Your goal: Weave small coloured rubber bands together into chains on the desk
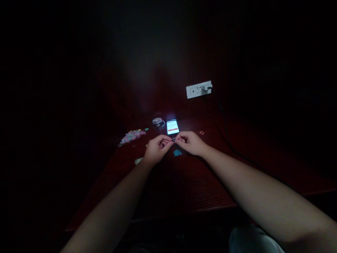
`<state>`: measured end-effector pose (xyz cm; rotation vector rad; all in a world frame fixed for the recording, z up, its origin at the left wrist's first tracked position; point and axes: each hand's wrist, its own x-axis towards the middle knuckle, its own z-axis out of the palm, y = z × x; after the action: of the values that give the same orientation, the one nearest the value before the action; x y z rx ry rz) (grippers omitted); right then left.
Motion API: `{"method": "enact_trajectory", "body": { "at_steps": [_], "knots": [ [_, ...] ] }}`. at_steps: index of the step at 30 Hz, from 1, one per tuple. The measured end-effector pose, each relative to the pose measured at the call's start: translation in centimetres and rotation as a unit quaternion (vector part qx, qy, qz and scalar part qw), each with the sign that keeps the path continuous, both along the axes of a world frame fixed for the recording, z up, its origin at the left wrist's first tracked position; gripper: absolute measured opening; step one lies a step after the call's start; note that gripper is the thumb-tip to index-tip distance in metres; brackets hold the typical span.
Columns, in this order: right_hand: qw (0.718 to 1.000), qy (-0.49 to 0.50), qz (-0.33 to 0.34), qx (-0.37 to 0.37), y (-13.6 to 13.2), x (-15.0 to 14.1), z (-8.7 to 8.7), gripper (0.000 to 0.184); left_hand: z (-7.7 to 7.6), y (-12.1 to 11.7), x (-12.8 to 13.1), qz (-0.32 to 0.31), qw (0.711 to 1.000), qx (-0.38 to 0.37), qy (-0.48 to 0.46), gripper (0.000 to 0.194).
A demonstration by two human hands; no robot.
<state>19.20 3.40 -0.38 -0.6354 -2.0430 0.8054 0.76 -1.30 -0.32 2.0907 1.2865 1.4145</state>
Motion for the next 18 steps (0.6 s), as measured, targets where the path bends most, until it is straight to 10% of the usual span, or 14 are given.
{"method": "enact_trajectory", "body": {
  "at_steps": [18],
  "knots": [
    [1.000, 0.011, -0.013, 0.005, -0.13, -0.10, -0.13, 0.017, 0.11, -0.25, -0.03, -0.002, 0.999, -0.016, 0.040, 0.013]
  ]
}}
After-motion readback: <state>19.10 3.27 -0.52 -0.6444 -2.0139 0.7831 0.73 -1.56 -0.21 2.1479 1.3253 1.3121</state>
